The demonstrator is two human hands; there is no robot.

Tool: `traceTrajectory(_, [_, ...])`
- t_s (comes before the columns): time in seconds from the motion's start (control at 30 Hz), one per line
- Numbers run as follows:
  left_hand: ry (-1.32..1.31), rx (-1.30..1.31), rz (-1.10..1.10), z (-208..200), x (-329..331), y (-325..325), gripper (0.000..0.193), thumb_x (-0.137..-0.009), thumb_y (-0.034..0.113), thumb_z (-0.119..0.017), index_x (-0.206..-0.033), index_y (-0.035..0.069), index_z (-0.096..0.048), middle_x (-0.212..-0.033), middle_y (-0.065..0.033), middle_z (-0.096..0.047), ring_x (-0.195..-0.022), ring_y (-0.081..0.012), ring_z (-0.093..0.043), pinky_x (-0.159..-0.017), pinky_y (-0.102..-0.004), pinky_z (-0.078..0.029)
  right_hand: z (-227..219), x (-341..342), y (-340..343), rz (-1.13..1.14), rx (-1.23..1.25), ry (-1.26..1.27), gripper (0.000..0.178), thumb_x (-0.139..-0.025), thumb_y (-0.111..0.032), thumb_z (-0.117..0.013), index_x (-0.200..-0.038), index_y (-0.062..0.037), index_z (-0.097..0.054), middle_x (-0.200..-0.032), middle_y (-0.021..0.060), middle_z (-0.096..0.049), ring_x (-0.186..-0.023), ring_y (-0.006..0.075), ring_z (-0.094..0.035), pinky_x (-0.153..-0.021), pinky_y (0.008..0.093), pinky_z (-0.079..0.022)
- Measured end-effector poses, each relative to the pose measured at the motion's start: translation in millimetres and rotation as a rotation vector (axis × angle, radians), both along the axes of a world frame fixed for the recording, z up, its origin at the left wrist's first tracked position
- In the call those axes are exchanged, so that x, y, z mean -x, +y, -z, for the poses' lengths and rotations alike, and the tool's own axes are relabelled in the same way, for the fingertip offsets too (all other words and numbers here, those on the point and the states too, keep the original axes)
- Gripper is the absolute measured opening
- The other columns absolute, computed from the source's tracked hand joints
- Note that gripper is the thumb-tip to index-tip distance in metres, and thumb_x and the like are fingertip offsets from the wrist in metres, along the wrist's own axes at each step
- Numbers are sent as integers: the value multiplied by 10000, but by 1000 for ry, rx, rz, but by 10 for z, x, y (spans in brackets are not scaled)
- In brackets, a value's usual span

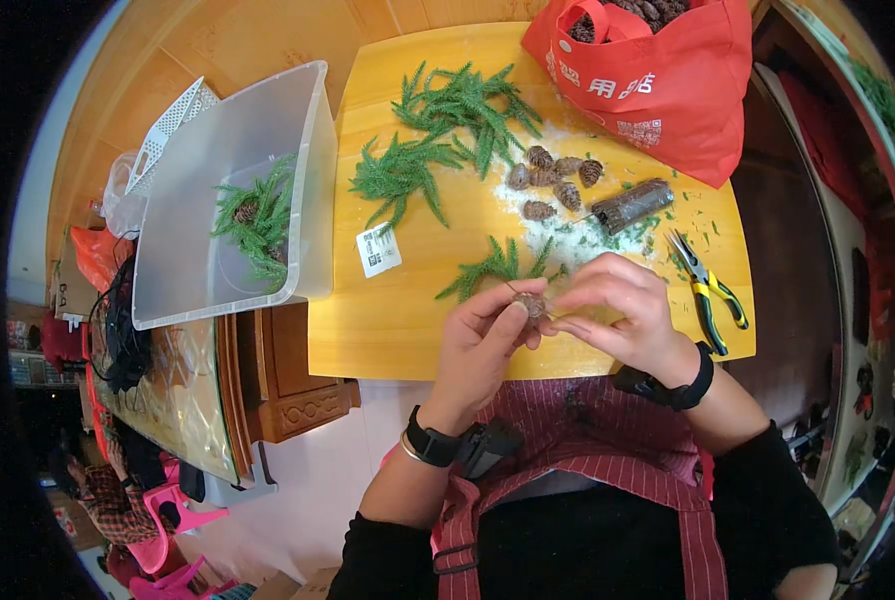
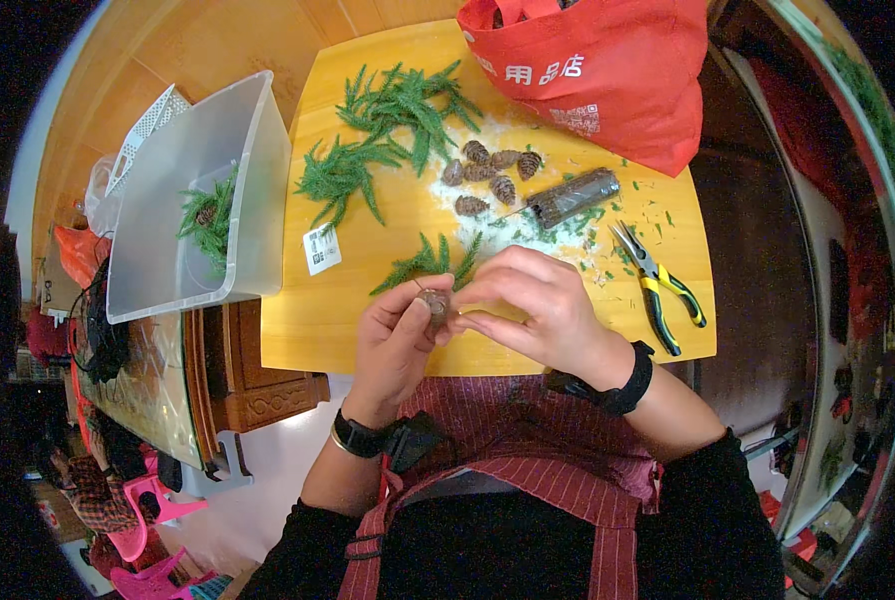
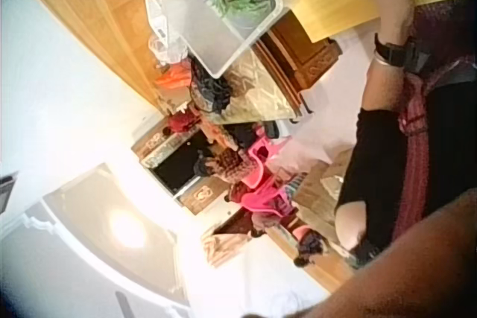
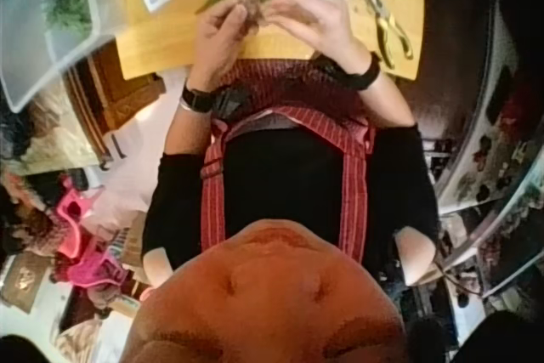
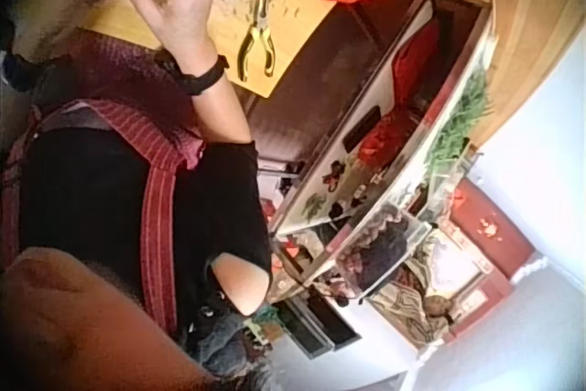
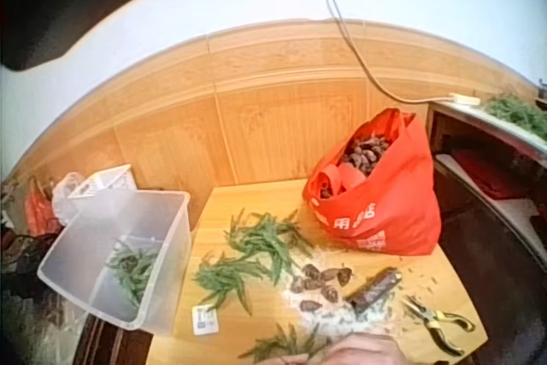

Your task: The recorder is using a pair of pliers to trim small green plant sprigs and sort them alongside small brown seeds or nuts on a table.

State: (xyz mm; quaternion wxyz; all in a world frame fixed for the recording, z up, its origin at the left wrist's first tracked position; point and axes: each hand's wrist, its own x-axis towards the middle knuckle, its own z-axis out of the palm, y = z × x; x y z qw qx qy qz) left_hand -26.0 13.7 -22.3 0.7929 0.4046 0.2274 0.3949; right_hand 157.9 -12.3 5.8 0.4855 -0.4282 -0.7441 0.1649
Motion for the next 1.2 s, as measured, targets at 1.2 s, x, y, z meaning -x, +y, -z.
traceTrajectory(1.2, [179,-19,238,-195,24,-30,255,-882,132,-518,-1071,-34,-563,-843,-56,-592,-729,-111,-563,-631,-217,-448,19,-10,-13,-488,663,607,356,-727,-72,-626,-1070,-25,-543,-1189,133,-467,-1108,223,-446,-933,347,-363])
